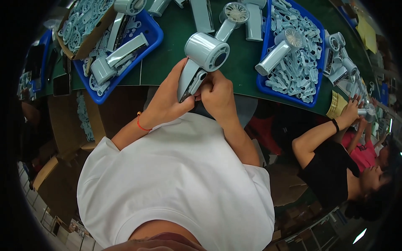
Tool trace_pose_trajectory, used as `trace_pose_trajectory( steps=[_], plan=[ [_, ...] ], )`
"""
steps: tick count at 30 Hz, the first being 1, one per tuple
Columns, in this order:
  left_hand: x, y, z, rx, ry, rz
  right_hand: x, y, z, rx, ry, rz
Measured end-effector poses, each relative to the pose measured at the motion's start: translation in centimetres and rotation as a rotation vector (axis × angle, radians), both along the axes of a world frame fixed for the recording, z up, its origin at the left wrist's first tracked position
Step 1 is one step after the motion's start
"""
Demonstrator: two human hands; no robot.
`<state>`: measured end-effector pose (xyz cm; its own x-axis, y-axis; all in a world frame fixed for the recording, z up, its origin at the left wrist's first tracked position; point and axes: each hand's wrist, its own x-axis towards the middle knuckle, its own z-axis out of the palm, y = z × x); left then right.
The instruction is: Assembling plastic handheld fan components on a factory production line.
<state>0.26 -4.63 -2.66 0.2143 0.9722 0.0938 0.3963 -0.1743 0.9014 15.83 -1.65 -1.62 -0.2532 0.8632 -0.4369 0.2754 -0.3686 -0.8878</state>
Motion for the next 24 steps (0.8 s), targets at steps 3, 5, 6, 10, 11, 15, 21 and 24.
trace_pose_trajectory(
  steps=[3, 5, 6, 10, 11, 15, 21, 24],
  plan=[
    [-0.3, 0.1, -0.1, -0.095, -0.178, -0.045, 0.9, -0.4, -0.8, 0.132, 0.099, 0.036],
    [-0.5, 0.2, -0.3, -0.202, -0.328, -0.059, 0.7, -0.1, -1.0, 0.158, 0.205, 0.075],
    [-0.5, 0.1, -0.3, -0.196, -0.360, -0.048, 0.2, 0.0, -1.1, 0.310, 0.229, 0.053],
    [-0.4, 0.2, -1.1, 0.146, -0.104, -0.030, -2.6, -0.3, -1.1, 0.225, 0.529, -0.110],
    [-0.7, 0.3, -1.0, 0.342, 0.147, 0.008, -2.7, 0.0, -1.7, 0.292, 0.535, -0.085],
    [-3.1, -1.2, -3.6, 0.331, -0.333, 0.383, -3.3, 0.4, -1.3, 0.843, 0.597, 0.035],
    [-4.0, -1.4, -4.6, 0.127, -0.433, 0.356, -4.8, 0.9, -2.3, 0.487, 0.445, -0.102],
    [-3.9, -2.8, -4.3, 0.147, -0.540, 0.366, -4.3, 0.9, -3.6, 0.884, 0.361, 0.053]
  ],
)
